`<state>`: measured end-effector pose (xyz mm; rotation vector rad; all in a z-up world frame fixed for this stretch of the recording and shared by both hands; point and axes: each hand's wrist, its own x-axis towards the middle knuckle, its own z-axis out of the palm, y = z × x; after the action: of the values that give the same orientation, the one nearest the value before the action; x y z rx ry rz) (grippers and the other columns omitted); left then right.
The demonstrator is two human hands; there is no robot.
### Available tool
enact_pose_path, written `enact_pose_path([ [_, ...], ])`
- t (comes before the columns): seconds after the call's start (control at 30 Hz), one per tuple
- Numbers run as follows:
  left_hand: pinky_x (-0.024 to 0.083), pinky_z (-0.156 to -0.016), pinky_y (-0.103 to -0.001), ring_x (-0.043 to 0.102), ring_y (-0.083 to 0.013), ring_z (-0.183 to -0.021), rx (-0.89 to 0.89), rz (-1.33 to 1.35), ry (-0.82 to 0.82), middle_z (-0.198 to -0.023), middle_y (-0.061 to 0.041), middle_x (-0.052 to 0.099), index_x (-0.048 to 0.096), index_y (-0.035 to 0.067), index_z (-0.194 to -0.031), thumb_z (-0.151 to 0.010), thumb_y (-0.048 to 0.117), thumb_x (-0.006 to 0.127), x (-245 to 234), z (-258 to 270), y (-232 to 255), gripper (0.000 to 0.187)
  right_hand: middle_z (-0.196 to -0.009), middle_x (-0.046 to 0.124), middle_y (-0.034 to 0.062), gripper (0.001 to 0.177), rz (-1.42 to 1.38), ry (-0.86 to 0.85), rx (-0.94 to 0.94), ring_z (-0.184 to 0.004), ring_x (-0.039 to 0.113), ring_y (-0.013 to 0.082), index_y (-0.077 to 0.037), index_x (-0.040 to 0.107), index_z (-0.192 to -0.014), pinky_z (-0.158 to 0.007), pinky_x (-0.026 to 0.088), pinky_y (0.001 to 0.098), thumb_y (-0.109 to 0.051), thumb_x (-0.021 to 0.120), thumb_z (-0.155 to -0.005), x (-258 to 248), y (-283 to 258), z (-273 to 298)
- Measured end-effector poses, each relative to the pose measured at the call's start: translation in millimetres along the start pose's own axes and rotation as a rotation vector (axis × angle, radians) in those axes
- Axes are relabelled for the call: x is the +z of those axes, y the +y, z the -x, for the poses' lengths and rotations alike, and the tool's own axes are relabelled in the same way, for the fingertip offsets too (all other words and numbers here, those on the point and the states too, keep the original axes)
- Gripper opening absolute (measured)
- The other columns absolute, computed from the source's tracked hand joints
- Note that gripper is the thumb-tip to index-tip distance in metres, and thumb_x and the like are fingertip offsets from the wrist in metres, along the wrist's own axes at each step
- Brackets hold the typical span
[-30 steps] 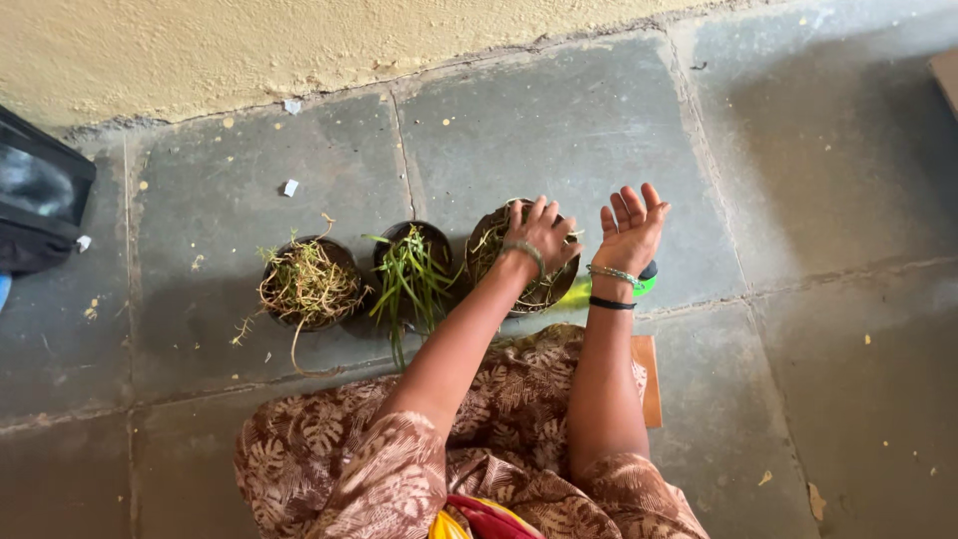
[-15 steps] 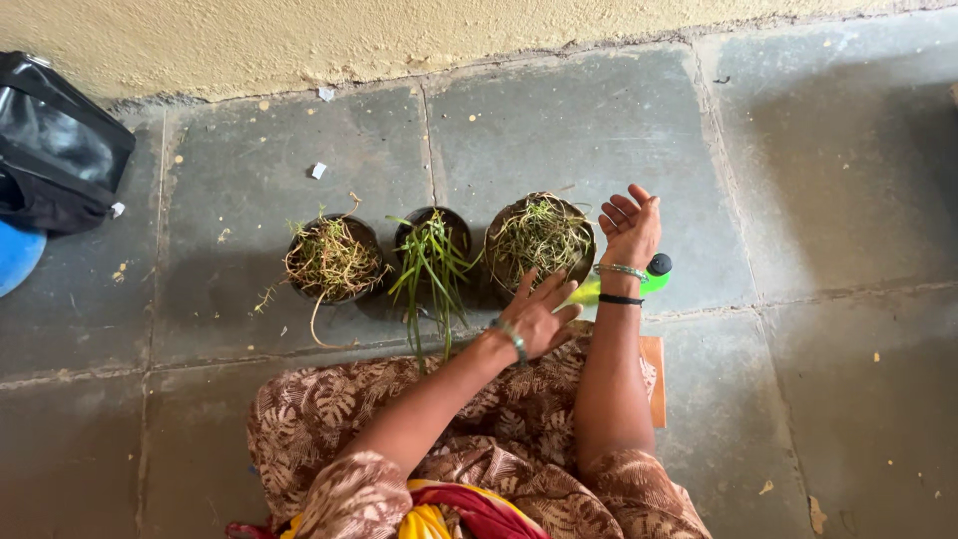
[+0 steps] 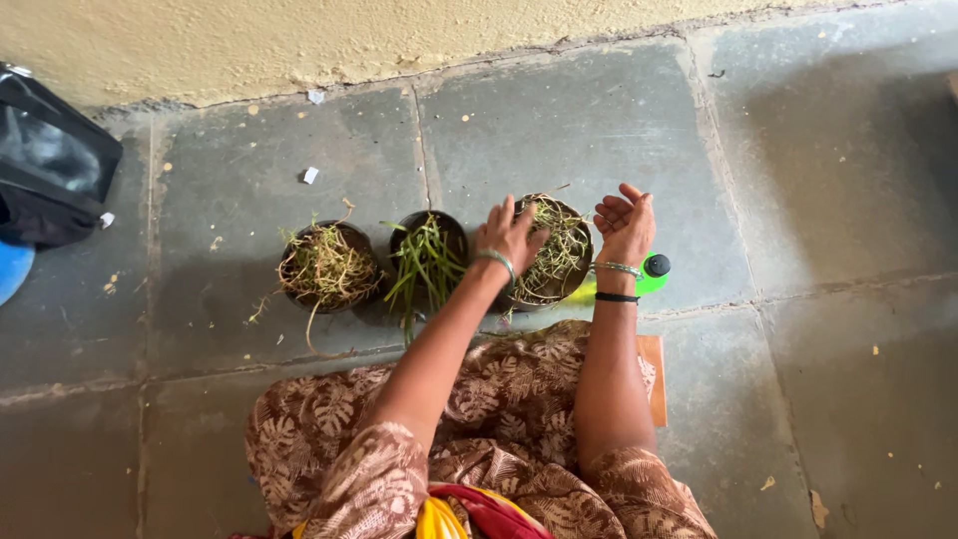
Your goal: The person sits on the floor and sorts green leafy vegetables by hand, separating them into three small bowls. They repeatedly pick up bunches, pull apart stems, and place the sorted greens into the bowls.
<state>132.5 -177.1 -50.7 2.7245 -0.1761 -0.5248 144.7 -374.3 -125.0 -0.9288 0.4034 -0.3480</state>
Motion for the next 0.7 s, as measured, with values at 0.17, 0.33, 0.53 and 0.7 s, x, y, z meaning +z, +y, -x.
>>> enact_pose_path([
  [0.17, 0.019, -0.121, -0.060, 0.013, -0.0396, -0.154, 0.053, -0.107, -0.026, -0.169, -0.023, 0.007, 0.033, 0.020, -0.159, -0.098, 0.050, 0.053, 27.6, 34.1, 3.4, 0.070, -0.090, 0.071, 0.0094, 0.049, -0.008, -0.009, -0.001, -0.078, 0.069, 0.0198, -0.002, 0.065, -0.121, -0.069, 0.058, 0.0320, -0.046, 0.048, -0.106, 1.6, 6.4, -2.0],
  [0.33, 0.014, -0.121, -0.062, 0.004, -0.0417, -0.155, 0.118, -0.125, -0.090, -0.169, -0.025, 0.001, 0.034, 0.016, -0.158, -0.098, 0.048, 0.056, 46.5, 74.9, 0.3, 0.073, -0.090, 0.071, 0.0089, 0.048, -0.012, -0.031, 0.015, -0.078, 0.070, 0.0192, -0.002, 0.066, -0.120, -0.069, 0.058, 0.0317, -0.045, 0.049, -0.106, 3.5, 2.5, 2.9],
  [0.53, 0.015, -0.120, -0.065, 0.009, -0.0417, -0.152, 0.131, -0.118, -0.029, -0.166, -0.021, 0.009, 0.043, 0.018, -0.151, -0.096, 0.048, 0.058, 39.2, 110.9, 5.8, 0.064, -0.090, 0.071, 0.0089, 0.048, 0.023, -0.057, 0.023, -0.079, 0.070, 0.0186, -0.002, 0.066, -0.120, -0.067, 0.057, 0.0304, -0.044, 0.049, -0.106, 2.3, -1.1, 10.6],
  [0.7, 0.030, -0.124, -0.056, 0.037, -0.0424, -0.150, 0.248, -0.006, 0.547, -0.161, -0.022, 0.038, 0.060, 0.015, -0.141, -0.102, 0.044, 0.055, 30.7, 61.4, -19.3, 0.049, -0.089, 0.071, 0.0092, 0.047, 0.017, -0.065, 0.004, -0.078, 0.070, 0.0188, -0.001, 0.066, -0.118, -0.066, 0.057, 0.0306, -0.043, 0.048, -0.107, 3.2, -3.9, 11.2],
])
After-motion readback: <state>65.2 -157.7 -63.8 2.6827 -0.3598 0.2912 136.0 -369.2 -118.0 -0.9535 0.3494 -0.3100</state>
